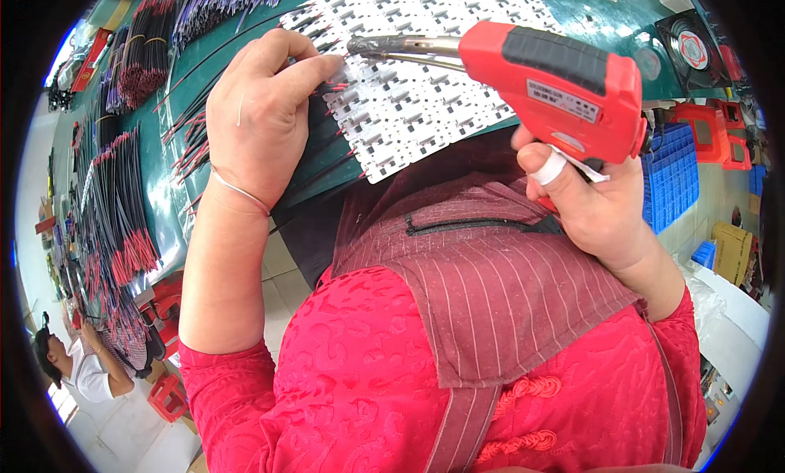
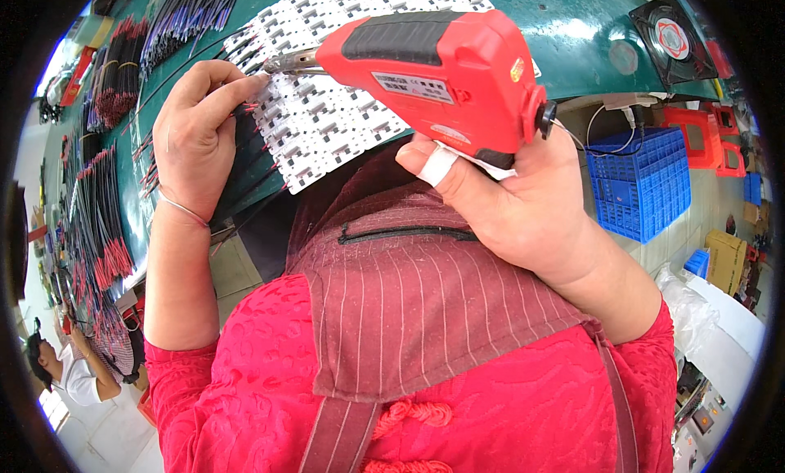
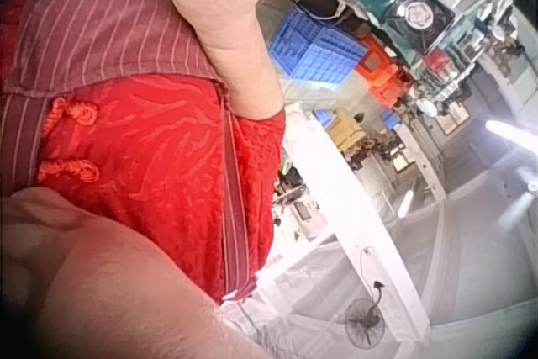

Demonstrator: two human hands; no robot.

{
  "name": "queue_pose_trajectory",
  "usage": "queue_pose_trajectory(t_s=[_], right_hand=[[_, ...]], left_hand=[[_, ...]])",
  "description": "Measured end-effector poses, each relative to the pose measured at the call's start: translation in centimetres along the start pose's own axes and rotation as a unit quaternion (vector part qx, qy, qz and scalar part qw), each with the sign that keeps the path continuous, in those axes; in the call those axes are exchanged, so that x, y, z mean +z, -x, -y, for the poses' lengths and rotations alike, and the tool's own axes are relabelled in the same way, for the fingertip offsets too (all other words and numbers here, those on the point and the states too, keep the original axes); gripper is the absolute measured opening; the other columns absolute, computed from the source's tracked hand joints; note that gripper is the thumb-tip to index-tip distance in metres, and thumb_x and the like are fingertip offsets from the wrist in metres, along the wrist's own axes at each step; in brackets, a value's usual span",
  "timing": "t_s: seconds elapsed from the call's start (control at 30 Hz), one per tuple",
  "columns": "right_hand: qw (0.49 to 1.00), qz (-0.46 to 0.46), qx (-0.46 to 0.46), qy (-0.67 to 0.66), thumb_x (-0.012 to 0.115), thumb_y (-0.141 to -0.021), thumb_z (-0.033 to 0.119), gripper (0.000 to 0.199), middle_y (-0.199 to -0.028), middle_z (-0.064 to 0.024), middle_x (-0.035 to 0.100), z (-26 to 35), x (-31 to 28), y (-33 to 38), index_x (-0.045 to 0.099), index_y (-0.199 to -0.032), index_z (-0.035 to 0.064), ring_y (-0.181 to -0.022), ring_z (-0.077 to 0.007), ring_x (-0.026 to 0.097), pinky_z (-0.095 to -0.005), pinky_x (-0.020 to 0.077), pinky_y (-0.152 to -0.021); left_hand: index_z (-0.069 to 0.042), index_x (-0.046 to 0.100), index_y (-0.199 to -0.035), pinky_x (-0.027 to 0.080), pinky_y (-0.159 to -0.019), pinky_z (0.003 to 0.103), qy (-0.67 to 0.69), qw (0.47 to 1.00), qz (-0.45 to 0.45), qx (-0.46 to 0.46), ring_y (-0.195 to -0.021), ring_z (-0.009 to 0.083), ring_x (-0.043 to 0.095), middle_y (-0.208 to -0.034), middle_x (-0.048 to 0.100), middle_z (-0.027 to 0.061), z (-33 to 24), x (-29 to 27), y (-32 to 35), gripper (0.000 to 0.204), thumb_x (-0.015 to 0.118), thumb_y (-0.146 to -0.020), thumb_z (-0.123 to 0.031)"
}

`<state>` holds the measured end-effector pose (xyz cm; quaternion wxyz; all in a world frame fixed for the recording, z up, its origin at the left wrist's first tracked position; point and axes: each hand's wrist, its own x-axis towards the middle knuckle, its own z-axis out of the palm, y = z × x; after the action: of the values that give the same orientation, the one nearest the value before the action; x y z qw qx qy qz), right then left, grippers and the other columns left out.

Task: The person places a circuit board on the workbench, holds a soldering gun, and solders wires onto the board by hand.

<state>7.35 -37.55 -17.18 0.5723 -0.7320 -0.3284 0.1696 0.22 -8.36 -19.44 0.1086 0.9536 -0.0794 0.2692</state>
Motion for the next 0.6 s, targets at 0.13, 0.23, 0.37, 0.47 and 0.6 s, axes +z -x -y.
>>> queue_pose_trajectory(t_s=[0.13,0.23,0.37,0.47,0.6], right_hand=[[1.0,0.002,-0.014,0.012,0.066,-0.092,0.01,0.019,-0.099,-0.0111,0.066,0.0,0.1,0.2,0.063,-0.109,0.0014,-0.068,-0.0099,0.059,-0.0238,0.0496,-0.058],[0.995,-0.05,0.034,-0.084,0.071,-0.087,0.001,0.023,-0.099,-0.0075,0.072,0.7,0.3,0.1,0.068,-0.109,-0.0001,-0.076,-0.0093,0.064,-0.0236,0.0522,-0.068],[0.996,-0.041,0.0,-0.083,0.07,-0.088,0.0,0.025,-0.104,-0.0076,0.072,0.3,0.3,0.0,0.067,-0.113,0.0007,-0.071,-0.0064,0.061,-0.0212,0.0497,-0.061],[0.997,-0.027,0.005,-0.072,0.066,-0.091,0.004,0.024,-0.11,-0.012,0.068,0.4,0.2,0.2,0.062,-0.115,-0.0006,-0.068,-0.0082,0.059,-0.0235,0.0496,-0.06],[0.999,-0.01,0.005,-0.041,0.062,-0.094,0.008,0.025,-0.115,-0.0165,0.064,0.7,-0.1,0.3,0.058,-0.117,-0.0017,-0.067,-0.0102,0.057,-0.026,0.0497,-0.059]], left_hand=[[-0.008,0.073,-0.094,0.051,-0.07,0.032,-0.002,1.0,0.003,-0.001,-0.08,0.0236,0.063,-0.089,0.062,0.0069,0.0,0.0,0.0,0.038,0.059,-0.068,0.015],[-0.014,0.073,-0.085,0.051,-0.067,0.034,-0.016,1.0,-0.017,0.0,-0.08,0.0236,0.063,-0.085,0.063,0.0017,0.0,0.1,0.0,0.027,0.066,-0.067,0.004],[-0.008,0.073,-0.094,0.051,-0.07,0.032,-0.008,1.0,0.008,0.001,-0.08,0.0238,0.063,-0.089,0.063,0.007,-0.2,-0.3,0.0,0.038,0.06,-0.067,0.015],[-0.008,0.073,-0.094,0.051,-0.071,0.032,-0.013,1.0,0.006,0.0,-0.081,0.0241,0.063,-0.09,0.063,0.0067,-0.4,-0.3,0.1,0.039,0.06,-0.066,0.015],[-0.009,0.074,-0.098,0.051,-0.073,0.032,-0.05,0.998,-0.014,0.048,-0.082,0.0233,0.063,-0.09,0.064,0.0054,-0.3,-1.0,-0.1,0.044,0.059,-0.065,0.016]])
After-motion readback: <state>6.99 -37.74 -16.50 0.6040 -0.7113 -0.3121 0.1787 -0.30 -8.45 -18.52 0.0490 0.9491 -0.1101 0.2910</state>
